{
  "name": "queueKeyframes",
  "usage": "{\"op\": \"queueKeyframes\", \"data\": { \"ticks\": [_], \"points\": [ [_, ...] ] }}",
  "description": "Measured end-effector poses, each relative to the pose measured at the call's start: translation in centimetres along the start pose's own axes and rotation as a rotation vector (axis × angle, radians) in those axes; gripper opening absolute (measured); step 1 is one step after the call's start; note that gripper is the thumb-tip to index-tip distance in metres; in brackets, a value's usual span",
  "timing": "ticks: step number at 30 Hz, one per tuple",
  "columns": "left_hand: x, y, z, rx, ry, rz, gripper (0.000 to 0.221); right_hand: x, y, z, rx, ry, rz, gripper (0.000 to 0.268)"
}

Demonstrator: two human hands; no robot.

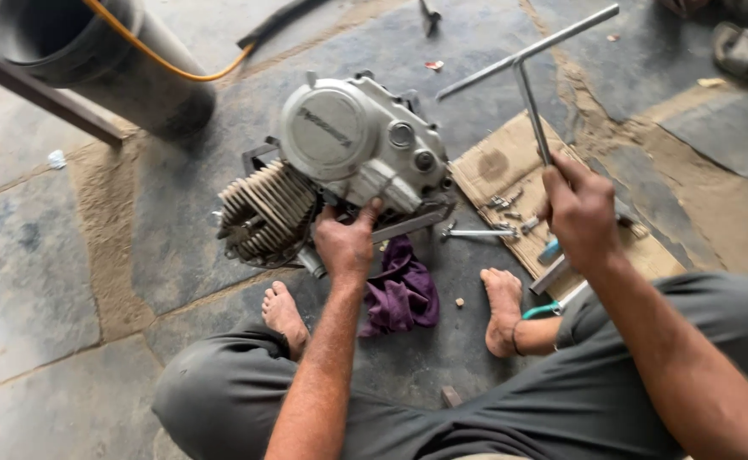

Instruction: Dismantling and repairing a motorcycle engine casing.

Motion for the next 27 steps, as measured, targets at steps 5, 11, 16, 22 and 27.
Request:
{"op": "queueKeyframes", "data": {
  "ticks": [5, 11, 16, 22, 27],
  "points": [
    [-0.1, -0.5, 0.0, -0.030, -0.001, 0.001, 0.065, 1.7, -8.4, -0.1, 0.326, -0.123, -0.526, 0.037],
    [-0.3, -0.5, 0.3, -0.179, 0.048, -0.014, 0.061, 0.2, -16.7, -1.7, 0.194, -0.090, -0.864, 0.032],
    [-0.1, -0.4, 0.2, -0.158, 0.034, -0.034, 0.071, -1.0, -17.9, -4.0, 0.095, -0.109, -0.984, 0.026],
    [-0.3, -0.5, 0.3, -0.127, 0.030, -0.019, 0.069, -9.9, -21.5, -8.1, -0.004, 0.019, -1.243, 0.017],
    [-0.3, -0.1, 0.0, -0.146, 0.040, 0.000, 0.067, -14.0, -15.3, -10.6, -0.503, 0.518, -0.613, 0.029]
  ]
}}
Point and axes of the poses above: each hand's wrist, its own x-axis towards the middle knuckle, its own z-axis out of the back of the hand, y = z × x, the point moved 1 cm from there along x, towards the middle knuckle, and after that the axes turned 4 degrees about z, right-handed, at the moved point
